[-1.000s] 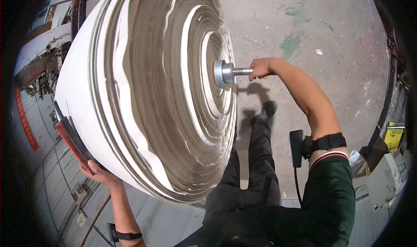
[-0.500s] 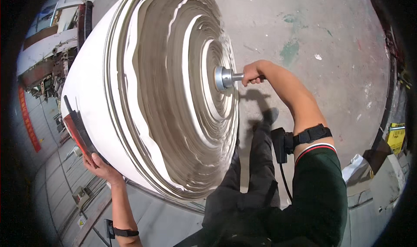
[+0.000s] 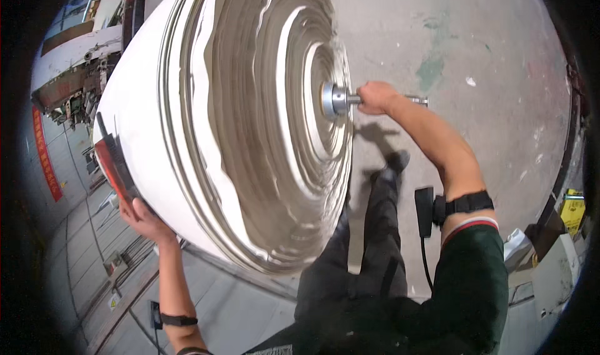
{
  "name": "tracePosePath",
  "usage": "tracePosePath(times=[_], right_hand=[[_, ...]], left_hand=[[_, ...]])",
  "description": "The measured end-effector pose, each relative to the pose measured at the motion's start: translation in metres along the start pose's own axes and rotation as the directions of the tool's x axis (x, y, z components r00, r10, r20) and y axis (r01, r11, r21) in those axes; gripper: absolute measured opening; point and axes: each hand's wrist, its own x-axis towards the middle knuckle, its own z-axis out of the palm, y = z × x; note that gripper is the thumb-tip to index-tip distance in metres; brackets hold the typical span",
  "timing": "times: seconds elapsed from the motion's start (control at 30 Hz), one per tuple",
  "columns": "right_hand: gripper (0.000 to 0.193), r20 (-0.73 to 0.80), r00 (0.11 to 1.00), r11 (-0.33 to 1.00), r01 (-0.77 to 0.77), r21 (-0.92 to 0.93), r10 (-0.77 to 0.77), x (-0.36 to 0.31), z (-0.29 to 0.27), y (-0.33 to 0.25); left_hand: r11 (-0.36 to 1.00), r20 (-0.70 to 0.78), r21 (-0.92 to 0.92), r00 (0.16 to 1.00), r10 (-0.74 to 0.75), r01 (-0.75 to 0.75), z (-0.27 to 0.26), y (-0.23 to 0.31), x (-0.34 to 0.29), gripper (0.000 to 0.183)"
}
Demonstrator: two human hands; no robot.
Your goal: The worker uses a hoist and remote to lift a large white roll of material and mount it onto a machine.
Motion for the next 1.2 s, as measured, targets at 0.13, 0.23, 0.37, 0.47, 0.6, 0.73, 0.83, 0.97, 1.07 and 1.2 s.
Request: tracePosePath(times=[0.13, 0.23, 0.37, 0.47, 0.6, 0.73, 0.83, 0.97, 1.07, 1.2], right_hand=[[0.026, 0.227, 0.973, 0.967, -0.012, 0.254, -0.048, 0.023, 0.003, 0.036], [0.019, 0.528, 0.843, 0.810, -0.379, 0.448, 0.103, 0.028, -0.012, 0.031], [0.018, 0.552, 0.825, 0.791, -0.416, 0.448, 0.122, 0.020, -0.016, 0.028], [0.028, 0.465, 0.875, 0.792, -0.377, 0.479, 0.136, 0.004, -0.019, 0.021], [0.035, 0.674, 0.722, 0.754, -0.529, 0.389, 0.158, 0.010, -0.023, 0.036], [0.031, 0.855, 0.508, 0.712, -0.639, 0.293, 0.105, 0.028, -0.012, 0.047], [0.025, 0.621, 0.749, 0.856, -0.460, 0.235, 0.232, 0.003, -0.018, 0.023], [0.012, -0.182, 0.956, 0.965, -0.248, -0.079, 0.231, -0.031, 0.026, 0.012], [0.007, -0.708, 0.701, 0.959, -0.251, -0.135, 0.084, -0.031, 0.047, 0.006], [0.009, -0.637, 0.768, 0.956, -0.227, -0.189, 0.056, -0.031, 0.022, 0.003]], left_hand=[[0.995, 0.064, -0.083, 0.997, -0.041, 0.046, 0.003, 0.004, 0.006, 0.059], [0.987, 0.080, -0.154, 0.996, -0.033, 0.045, 0.001, 0.017, 0.009, 0.056], [0.988, 0.023, -0.156, 1.000, -0.011, 0.015, 0.002, -0.007, 0.010, 0.050], [0.989, -0.003, -0.128, 0.997, -0.074, 0.073, 0.006, 0.011, 0.003, 0.055], [0.998, -0.081, -0.067, 0.997, 0.002, -0.007, 0.017, 0.022, -0.002, 0.046], [0.990, -0.042, -0.136, 0.999, -0.030, 0.024, 0.010, 0.015, 0.000, 0.053], [0.997, 0.027, -0.082, 1.000, 0.016, -0.014, 0.004, 0.009, 0.004, 0.056], [0.999, -0.006, 0.013, 0.999, 0.035, -0.035, 0.007, 0.008, 0.003, 0.060], [0.999, -0.013, 0.012, 0.999, 0.035, -0.035, 0.006, 0.004, 0.002, 0.061], [0.999, -0.010, -0.008, 0.999, -0.032, 0.032, -0.001, 0.006, -0.004, 0.063]])
